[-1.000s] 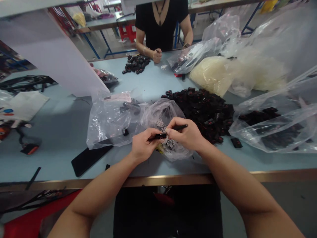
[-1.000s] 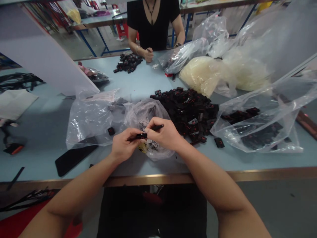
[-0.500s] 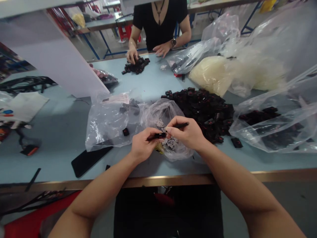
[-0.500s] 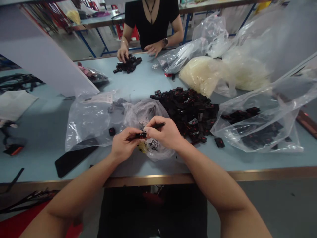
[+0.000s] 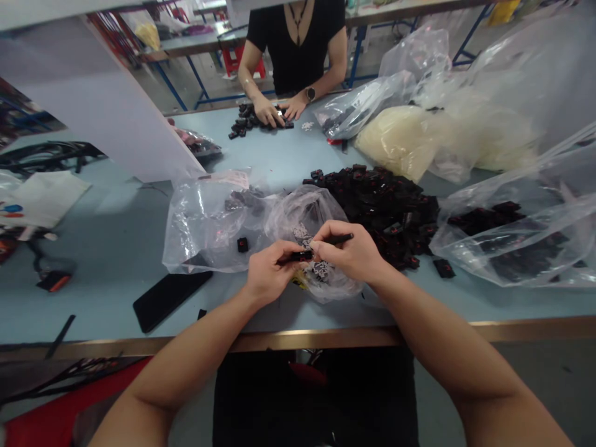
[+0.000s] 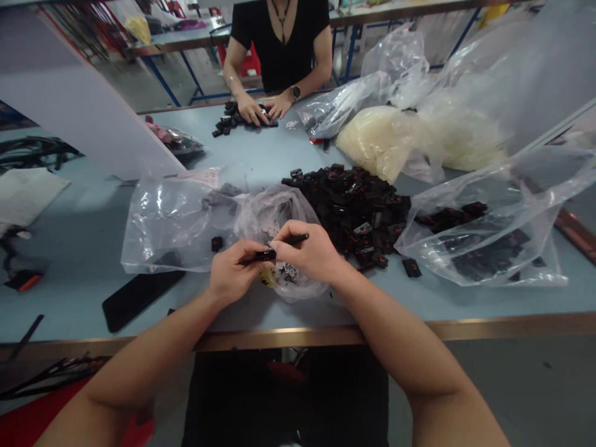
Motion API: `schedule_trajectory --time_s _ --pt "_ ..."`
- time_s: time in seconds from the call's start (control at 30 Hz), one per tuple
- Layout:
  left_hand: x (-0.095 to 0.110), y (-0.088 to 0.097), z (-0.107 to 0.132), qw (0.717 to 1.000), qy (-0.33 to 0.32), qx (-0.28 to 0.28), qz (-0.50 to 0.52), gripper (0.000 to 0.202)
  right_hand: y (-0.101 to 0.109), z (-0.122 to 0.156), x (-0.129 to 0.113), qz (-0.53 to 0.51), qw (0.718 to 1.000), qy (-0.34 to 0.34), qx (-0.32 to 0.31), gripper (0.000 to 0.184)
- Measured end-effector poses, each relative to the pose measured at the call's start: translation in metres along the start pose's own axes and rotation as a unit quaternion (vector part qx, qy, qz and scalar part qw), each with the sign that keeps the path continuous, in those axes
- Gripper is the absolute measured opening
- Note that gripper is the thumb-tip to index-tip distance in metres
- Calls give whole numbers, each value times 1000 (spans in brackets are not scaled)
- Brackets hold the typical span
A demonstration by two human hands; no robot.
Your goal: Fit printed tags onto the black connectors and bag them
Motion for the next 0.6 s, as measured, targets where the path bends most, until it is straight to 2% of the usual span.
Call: schedule_trajectory --time_s 0.2,0.6 --pt "2 1 0 998 -13 5 -60 17 -3 3 -4 30 998 50 -5 15" --pt "5 1 -2 993 -41 3 -111 13 -8 9 -13 70 986 148 -17 13"
Point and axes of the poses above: each hand's wrist, its own z-axis away from the middle knuckle, its own y-axis out of the back of the hand, x = y × z, the point moved 9 cm from there along -z, towards the middle knuckle, and after that the axes turned 7 degrees about x, right-handed, at the moved point
